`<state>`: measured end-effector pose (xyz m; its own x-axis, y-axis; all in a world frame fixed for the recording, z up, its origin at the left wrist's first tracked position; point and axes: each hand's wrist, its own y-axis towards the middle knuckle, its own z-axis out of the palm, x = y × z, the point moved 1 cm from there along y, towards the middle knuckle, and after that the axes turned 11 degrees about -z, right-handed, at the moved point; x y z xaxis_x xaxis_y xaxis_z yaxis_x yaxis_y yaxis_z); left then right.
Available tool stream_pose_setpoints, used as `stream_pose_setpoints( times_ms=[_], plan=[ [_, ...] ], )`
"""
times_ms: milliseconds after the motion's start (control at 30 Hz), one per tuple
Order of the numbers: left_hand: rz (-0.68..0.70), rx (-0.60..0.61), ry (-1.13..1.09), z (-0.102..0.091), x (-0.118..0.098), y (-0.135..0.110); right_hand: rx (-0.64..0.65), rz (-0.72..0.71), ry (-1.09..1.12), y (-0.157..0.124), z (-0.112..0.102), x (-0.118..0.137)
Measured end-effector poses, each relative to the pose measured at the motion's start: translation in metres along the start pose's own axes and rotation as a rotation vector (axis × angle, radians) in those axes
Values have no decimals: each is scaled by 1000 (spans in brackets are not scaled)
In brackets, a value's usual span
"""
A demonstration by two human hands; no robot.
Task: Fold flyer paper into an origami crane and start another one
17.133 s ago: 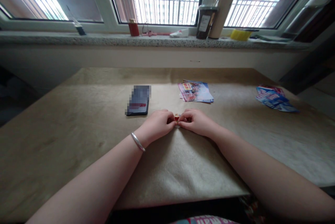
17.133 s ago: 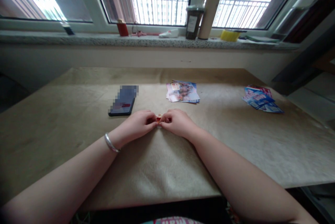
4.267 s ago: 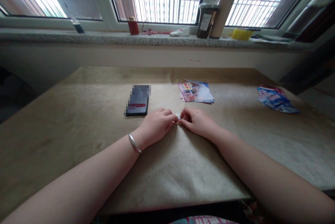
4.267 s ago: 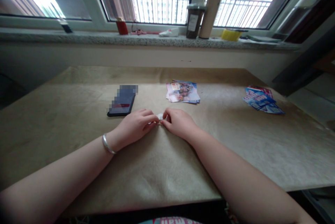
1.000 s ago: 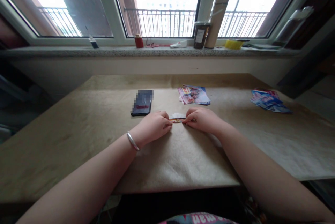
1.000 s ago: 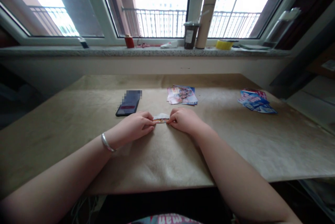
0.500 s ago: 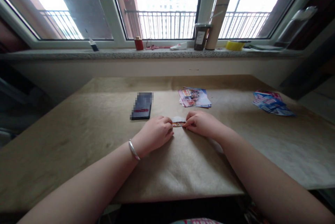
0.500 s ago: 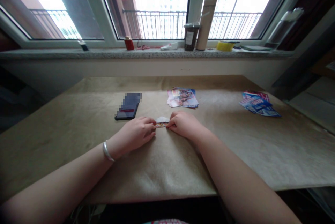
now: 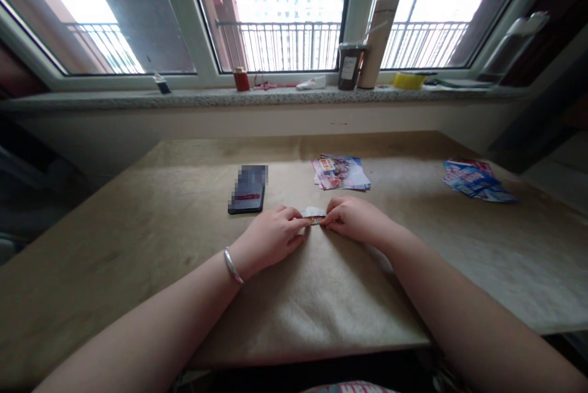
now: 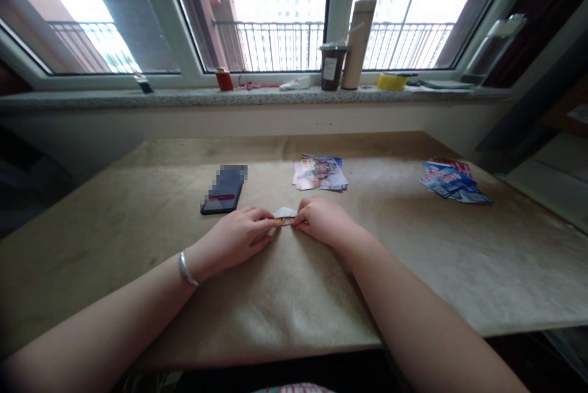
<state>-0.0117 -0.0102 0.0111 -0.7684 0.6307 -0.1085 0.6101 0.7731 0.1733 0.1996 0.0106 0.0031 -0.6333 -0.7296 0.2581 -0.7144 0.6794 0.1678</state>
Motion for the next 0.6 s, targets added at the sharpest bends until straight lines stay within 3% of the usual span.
stream_pose_setpoints(
  times_ms=[600],
  plan=[
    [-62,4,-65,2,6,8,-26,-45,-76,1,-3,-1]
  ],
)
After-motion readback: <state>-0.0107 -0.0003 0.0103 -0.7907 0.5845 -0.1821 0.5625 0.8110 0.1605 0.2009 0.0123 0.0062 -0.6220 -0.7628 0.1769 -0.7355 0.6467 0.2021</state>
